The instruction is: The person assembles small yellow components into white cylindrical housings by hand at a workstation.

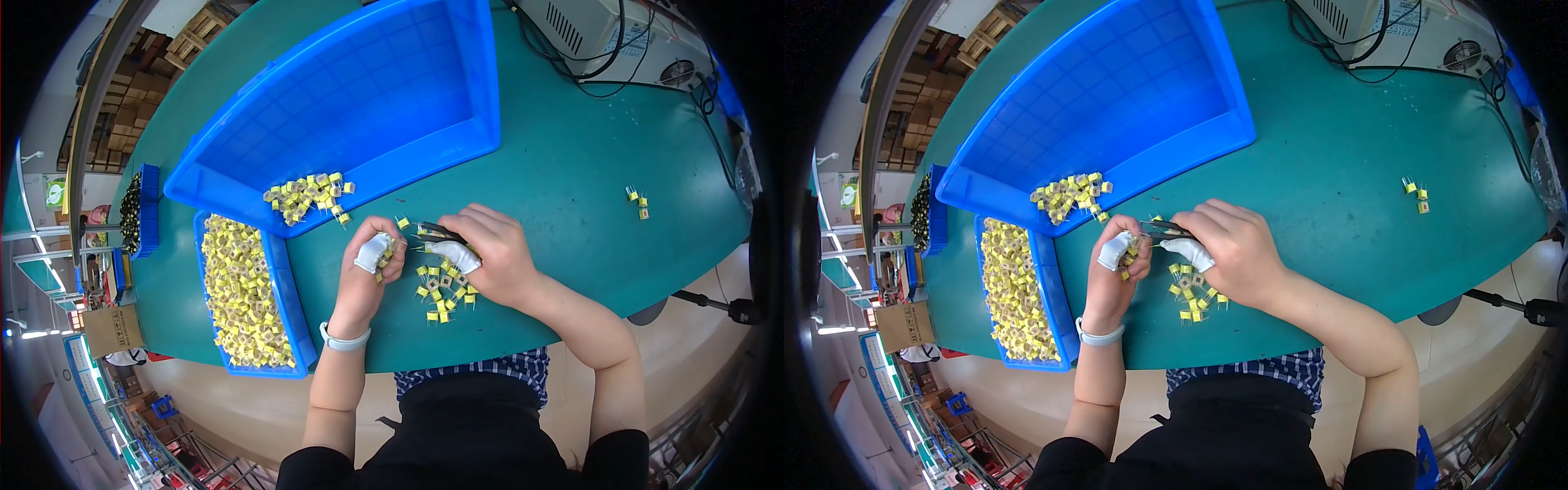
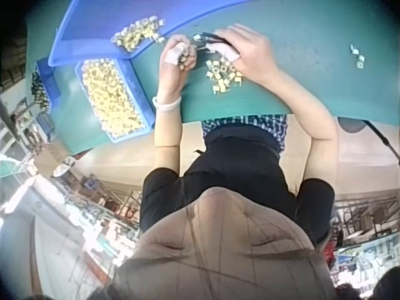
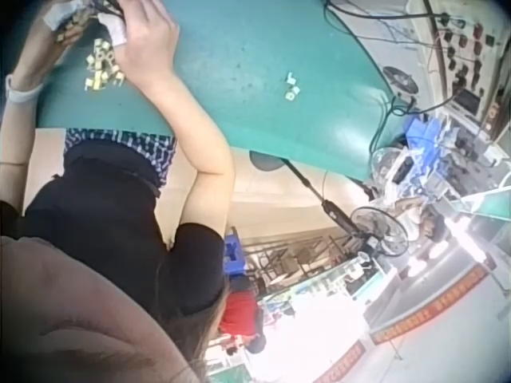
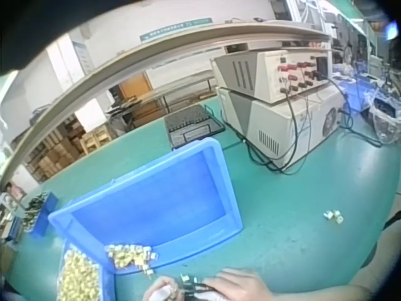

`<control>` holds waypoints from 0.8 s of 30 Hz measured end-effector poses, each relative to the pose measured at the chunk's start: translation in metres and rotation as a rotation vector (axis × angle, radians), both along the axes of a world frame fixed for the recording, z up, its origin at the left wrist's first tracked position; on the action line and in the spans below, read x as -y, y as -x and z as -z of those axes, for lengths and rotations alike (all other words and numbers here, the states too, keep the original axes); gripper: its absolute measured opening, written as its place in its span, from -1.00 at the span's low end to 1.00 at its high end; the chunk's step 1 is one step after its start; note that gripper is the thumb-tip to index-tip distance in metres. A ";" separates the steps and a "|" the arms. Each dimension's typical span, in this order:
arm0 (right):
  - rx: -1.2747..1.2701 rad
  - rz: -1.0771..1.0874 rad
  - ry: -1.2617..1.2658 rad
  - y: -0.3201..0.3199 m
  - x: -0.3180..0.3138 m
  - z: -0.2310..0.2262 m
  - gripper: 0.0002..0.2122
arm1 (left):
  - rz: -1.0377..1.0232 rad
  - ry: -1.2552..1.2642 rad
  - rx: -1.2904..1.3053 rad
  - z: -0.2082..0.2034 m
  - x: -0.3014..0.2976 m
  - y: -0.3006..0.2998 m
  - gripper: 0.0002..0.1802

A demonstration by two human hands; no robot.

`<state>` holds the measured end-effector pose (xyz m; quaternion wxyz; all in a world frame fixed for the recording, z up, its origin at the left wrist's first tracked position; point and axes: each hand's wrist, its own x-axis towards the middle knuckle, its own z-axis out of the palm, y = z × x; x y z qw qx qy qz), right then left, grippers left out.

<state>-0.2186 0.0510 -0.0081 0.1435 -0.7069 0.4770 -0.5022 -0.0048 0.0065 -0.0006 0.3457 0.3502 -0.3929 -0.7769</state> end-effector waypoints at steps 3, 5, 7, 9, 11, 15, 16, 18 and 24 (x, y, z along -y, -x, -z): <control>0.001 -0.007 0.006 0.000 0.000 0.000 -0.70 | -0.004 0.033 0.034 0.000 -0.001 0.001 -0.92; 0.003 0.002 0.013 0.000 0.000 0.000 -0.70 | 0.008 0.068 0.058 -0.002 -0.002 0.004 -0.90; 0.018 0.030 0.011 0.000 0.000 0.001 -0.71 | -0.012 0.091 0.030 -0.002 -0.004 0.007 -0.89; 0.033 0.058 0.010 0.000 0.000 0.001 -0.72 | -0.033 0.114 0.003 -0.002 -0.006 0.009 -0.88; 0.046 0.090 -0.028 0.000 0.000 -0.001 -0.73 | -0.076 0.169 -0.040 -0.002 -0.007 0.009 -0.86; 0.045 0.078 -0.043 -0.001 0.000 -0.001 -0.73 | -0.049 0.207 -0.033 0.003 -0.009 0.012 -0.85; 0.046 0.049 -0.027 -0.002 -0.001 0.001 -0.72 | -0.042 0.207 -0.013 0.004 -0.009 0.013 -0.84; 0.047 0.018 -0.012 -0.002 -0.002 0.004 -0.72 | -0.036 0.206 0.007 0.005 -0.010 0.015 -0.83; 0.049 -0.010 0.011 -0.004 -0.002 0.003 -0.72 | -0.057 0.217 0.013 0.004 -0.011 0.015 -0.80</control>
